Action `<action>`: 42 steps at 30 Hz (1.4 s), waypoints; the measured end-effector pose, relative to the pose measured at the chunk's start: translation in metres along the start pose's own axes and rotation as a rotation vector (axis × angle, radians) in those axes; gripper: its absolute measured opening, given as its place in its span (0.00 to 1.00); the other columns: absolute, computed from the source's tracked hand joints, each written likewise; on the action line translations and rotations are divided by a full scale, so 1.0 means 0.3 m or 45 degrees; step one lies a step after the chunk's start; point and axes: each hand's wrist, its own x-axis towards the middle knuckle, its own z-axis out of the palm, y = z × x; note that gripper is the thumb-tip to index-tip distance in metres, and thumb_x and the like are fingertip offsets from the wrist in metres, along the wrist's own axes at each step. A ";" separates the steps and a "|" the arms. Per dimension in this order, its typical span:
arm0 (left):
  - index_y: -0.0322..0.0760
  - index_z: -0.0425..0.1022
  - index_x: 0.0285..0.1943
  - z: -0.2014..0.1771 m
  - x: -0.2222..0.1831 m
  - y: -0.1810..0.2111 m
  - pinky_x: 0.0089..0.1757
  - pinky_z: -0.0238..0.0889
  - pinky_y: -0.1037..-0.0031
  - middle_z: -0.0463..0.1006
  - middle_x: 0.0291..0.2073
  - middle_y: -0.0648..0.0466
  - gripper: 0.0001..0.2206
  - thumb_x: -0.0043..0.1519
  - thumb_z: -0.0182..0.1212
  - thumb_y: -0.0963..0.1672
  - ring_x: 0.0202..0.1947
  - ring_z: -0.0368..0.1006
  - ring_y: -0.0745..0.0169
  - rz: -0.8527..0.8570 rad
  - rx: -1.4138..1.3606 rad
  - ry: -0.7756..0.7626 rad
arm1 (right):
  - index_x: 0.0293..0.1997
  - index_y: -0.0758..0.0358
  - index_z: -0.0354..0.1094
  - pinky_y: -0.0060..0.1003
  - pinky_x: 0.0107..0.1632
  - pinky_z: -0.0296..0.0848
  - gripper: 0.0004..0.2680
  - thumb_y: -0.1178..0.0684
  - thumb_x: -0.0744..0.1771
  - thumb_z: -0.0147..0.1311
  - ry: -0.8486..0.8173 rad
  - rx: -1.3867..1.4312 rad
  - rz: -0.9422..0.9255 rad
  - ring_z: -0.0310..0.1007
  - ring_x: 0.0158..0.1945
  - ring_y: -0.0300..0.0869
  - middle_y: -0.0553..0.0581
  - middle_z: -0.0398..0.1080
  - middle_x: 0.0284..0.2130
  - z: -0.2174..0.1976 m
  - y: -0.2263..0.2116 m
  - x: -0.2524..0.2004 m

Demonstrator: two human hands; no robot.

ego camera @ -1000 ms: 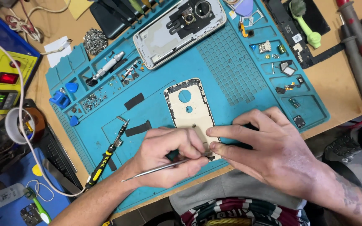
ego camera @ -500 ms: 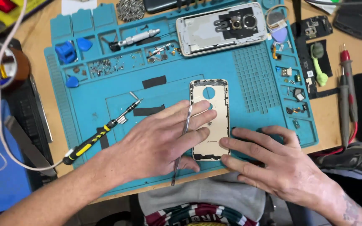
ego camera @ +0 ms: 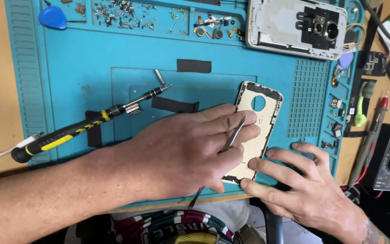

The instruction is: Removing old adhesive residue from a mobile phone back panel using a metal scraping tool.

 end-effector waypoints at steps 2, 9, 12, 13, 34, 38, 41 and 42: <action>0.15 0.73 0.68 0.013 0.001 0.007 0.75 0.62 0.47 0.75 0.72 0.30 0.29 0.62 0.78 0.40 0.78 0.68 0.32 0.000 0.042 0.056 | 0.68 0.28 0.71 0.57 0.64 0.63 0.13 0.42 0.75 0.46 0.004 0.000 -0.019 0.70 0.63 0.49 0.44 0.73 0.65 0.008 0.009 0.001; 0.13 0.78 0.61 0.012 0.007 0.019 0.74 0.66 0.48 0.79 0.70 0.30 0.18 0.64 0.75 0.36 0.75 0.73 0.33 -0.016 0.052 0.102 | 0.68 0.24 0.72 0.59 0.65 0.60 0.14 0.40 0.73 0.51 0.020 -0.028 -0.011 0.71 0.61 0.49 0.41 0.73 0.63 0.034 0.005 -0.016; 0.15 0.76 0.66 0.008 0.002 0.013 0.75 0.64 0.47 0.79 0.70 0.30 0.29 0.62 0.84 0.43 0.76 0.72 0.35 0.001 0.027 0.098 | 0.68 0.23 0.70 0.58 0.62 0.61 0.14 0.40 0.73 0.47 0.025 -0.053 0.006 0.75 0.57 0.48 0.42 0.75 0.61 0.032 -0.009 -0.001; 0.15 0.76 0.66 0.007 -0.001 0.013 0.75 0.64 0.47 0.79 0.70 0.30 0.29 0.62 0.84 0.43 0.76 0.72 0.35 0.000 0.031 0.097 | 0.68 0.23 0.70 0.58 0.62 0.61 0.14 0.40 0.73 0.47 0.029 -0.053 0.004 0.75 0.57 0.48 0.42 0.75 0.61 0.037 -0.010 -0.011; 0.15 0.78 0.60 0.029 -0.001 0.005 0.76 0.62 0.46 0.77 0.71 0.31 0.11 0.72 0.65 0.36 0.76 0.70 0.32 -0.020 -0.013 0.137 | 0.68 0.29 0.72 0.56 0.58 0.65 0.14 0.40 0.74 0.45 -0.054 -0.008 -0.078 0.76 0.58 0.51 0.46 0.75 0.61 -0.012 0.009 0.024; 0.16 0.73 0.67 0.027 -0.005 0.004 0.77 0.59 0.46 0.74 0.73 0.30 0.24 0.65 0.73 0.40 0.79 0.66 0.34 -0.031 -0.018 0.063 | 0.67 0.29 0.71 0.57 0.59 0.67 0.14 0.42 0.73 0.44 -0.033 -0.042 -0.067 0.74 0.58 0.50 0.47 0.75 0.60 -0.011 0.002 0.029; 0.15 0.75 0.66 0.027 -0.001 0.006 0.76 0.60 0.46 0.75 0.72 0.30 0.17 0.72 0.65 0.39 0.78 0.67 0.33 -0.019 0.008 0.065 | 0.67 0.30 0.71 0.56 0.58 0.68 0.14 0.42 0.73 0.44 -0.041 -0.069 -0.069 0.74 0.59 0.51 0.47 0.75 0.60 -0.016 -0.005 0.033; 0.15 0.76 0.65 0.029 0.001 0.007 0.76 0.62 0.44 0.77 0.69 0.31 0.17 0.70 0.67 0.37 0.76 0.70 0.32 0.004 0.032 0.106 | 0.67 0.30 0.71 0.56 0.58 0.68 0.14 0.42 0.73 0.45 -0.055 -0.083 -0.070 0.74 0.59 0.51 0.46 0.75 0.60 -0.018 -0.007 0.034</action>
